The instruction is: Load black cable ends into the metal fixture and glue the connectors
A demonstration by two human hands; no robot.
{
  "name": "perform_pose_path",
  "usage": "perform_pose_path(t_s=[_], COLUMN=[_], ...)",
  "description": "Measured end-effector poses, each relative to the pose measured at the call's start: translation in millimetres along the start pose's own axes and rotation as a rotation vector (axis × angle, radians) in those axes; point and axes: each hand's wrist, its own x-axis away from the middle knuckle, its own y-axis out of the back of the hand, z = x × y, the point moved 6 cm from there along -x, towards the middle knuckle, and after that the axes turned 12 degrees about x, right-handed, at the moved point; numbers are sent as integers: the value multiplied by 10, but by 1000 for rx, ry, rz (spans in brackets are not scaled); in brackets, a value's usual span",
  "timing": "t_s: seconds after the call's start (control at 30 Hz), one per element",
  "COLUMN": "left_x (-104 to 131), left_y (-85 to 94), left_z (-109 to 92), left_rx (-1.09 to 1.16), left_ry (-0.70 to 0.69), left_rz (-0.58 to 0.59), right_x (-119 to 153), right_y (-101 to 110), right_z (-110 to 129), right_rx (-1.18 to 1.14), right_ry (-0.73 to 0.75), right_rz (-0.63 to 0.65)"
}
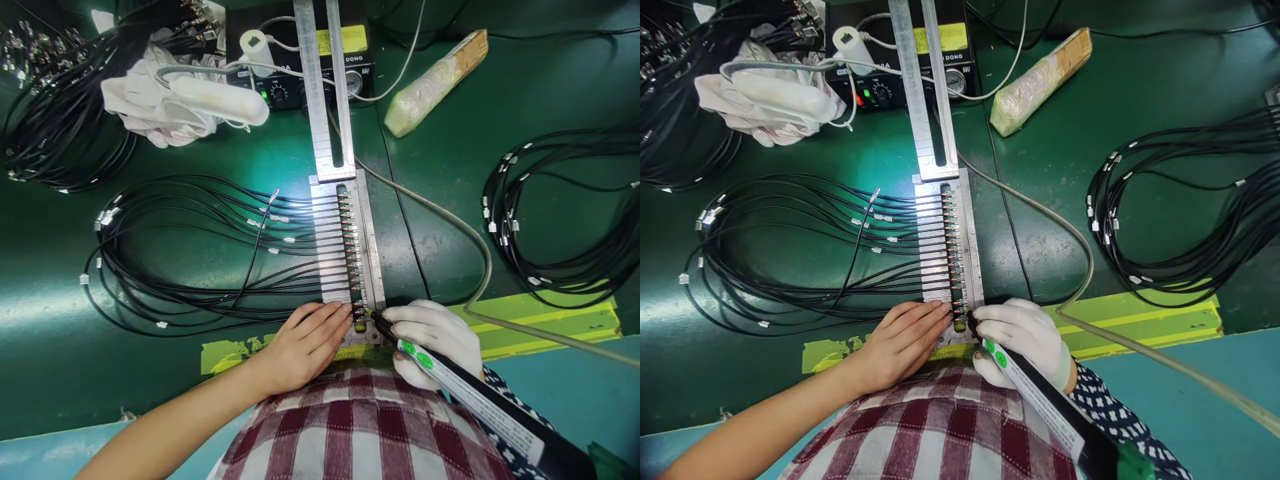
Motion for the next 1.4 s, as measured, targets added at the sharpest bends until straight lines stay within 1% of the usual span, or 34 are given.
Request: perform_pose_path(t_s=[0.57, 0.73, 1.07, 1.27, 1.4], left_x=[20, 30, 38, 49, 38], left_y=[-19, -32, -23, -39, -31], left_z=[6, 5, 15, 17, 12], left_rx=[17, 18, 18, 11, 19], left_ry=[-6, -6, -5, -5, -11], left_rz=[-12, -6, -2, -1, -2], right_x=[15, 4, -9, 14, -2], right_y=[-19, -14, -1, -28, -17], right_z=[-10, -15, -9, -20, -11], right_rx=[25, 20, 21, 45, 43], right_ry=[-4, -7, -8, -17, -23], right_rz=[2, -18, -8, 11, 0])
